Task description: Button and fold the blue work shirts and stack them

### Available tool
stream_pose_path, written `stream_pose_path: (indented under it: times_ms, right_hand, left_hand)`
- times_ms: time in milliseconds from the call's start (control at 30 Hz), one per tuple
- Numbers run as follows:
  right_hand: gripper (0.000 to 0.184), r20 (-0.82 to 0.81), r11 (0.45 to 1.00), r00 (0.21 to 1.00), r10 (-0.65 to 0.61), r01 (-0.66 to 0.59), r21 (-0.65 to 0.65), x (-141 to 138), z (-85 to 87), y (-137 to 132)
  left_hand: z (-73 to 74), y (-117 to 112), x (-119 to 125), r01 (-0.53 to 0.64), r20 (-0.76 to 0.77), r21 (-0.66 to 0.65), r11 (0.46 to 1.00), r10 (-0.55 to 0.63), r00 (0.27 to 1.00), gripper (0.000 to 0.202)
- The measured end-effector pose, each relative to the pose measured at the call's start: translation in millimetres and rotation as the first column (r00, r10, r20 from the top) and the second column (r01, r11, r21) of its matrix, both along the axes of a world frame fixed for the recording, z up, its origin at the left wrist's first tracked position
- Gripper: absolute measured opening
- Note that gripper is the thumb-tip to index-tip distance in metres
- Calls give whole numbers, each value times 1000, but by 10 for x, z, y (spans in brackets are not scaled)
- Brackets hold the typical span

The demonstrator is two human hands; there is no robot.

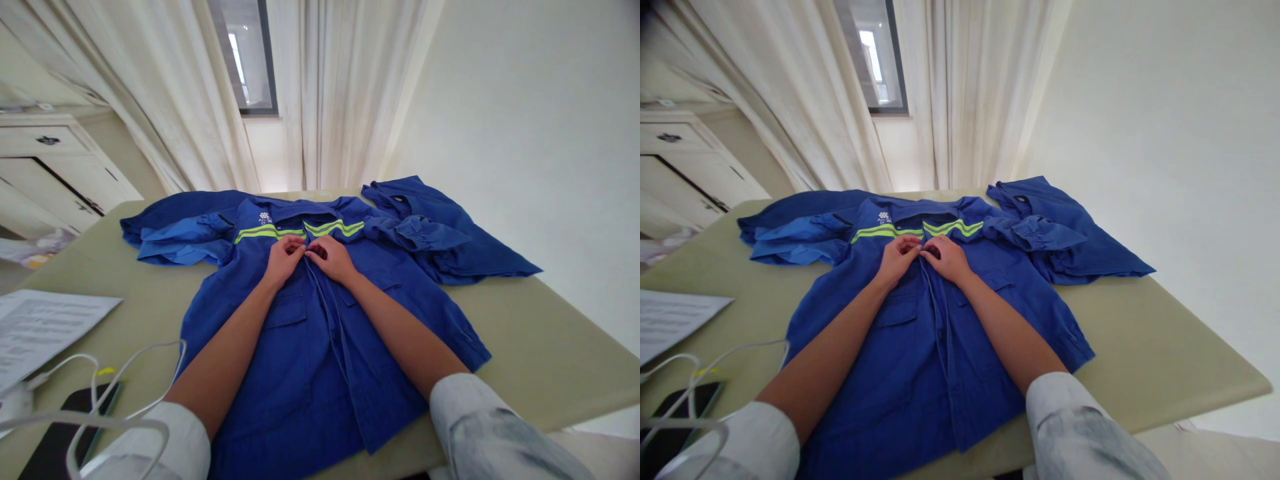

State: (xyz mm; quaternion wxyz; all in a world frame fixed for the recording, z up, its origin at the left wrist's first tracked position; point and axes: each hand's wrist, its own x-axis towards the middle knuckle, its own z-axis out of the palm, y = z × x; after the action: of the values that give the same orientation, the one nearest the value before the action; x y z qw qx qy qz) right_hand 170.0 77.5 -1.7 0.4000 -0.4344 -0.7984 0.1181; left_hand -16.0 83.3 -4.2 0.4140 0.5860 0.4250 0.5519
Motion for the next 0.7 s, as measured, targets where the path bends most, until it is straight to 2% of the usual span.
stream_pose_path:
  times_ms: [67, 167, 433, 533, 633, 700]
  right_hand:
    - [21, -157, 988, 987, -31, 7, -153, 6, -47, 60]
    - [25, -213, 966, 976, -45, -12, -257, 15, -91, 123]
    - [21, -123, 971, 988, -89, 59, -230, 5, -83, 105]
    - [14, -100, 981, 995, -29, 9, -193, -1, -78, 93]
    - [9, -39, 986, 999, 24, -30, -163, -1, -79, 93]
    - [8, -27, 985, 1000, 9, -14, -172, 2, -76, 93]
  left_hand:
    - [7, -13, 0, 6, -30, 11, 1000, -6, 1000, 26]
    - [16, -25, -5, -2, -71, 15, 1000, 3, 997, 26]
    - [-53, 27, -26, 34, -117, -10, 999, -35, 992, 27]
    - [-67, 27, -16, 14, -228, 26, 1000, -7, 974, 25]
    - [-19, -34, -7, -39, -466, 127, 991, 95, 880, 18]
    - [33, -99, -10, -76, -640, 222, 972, 204, 741, 26]
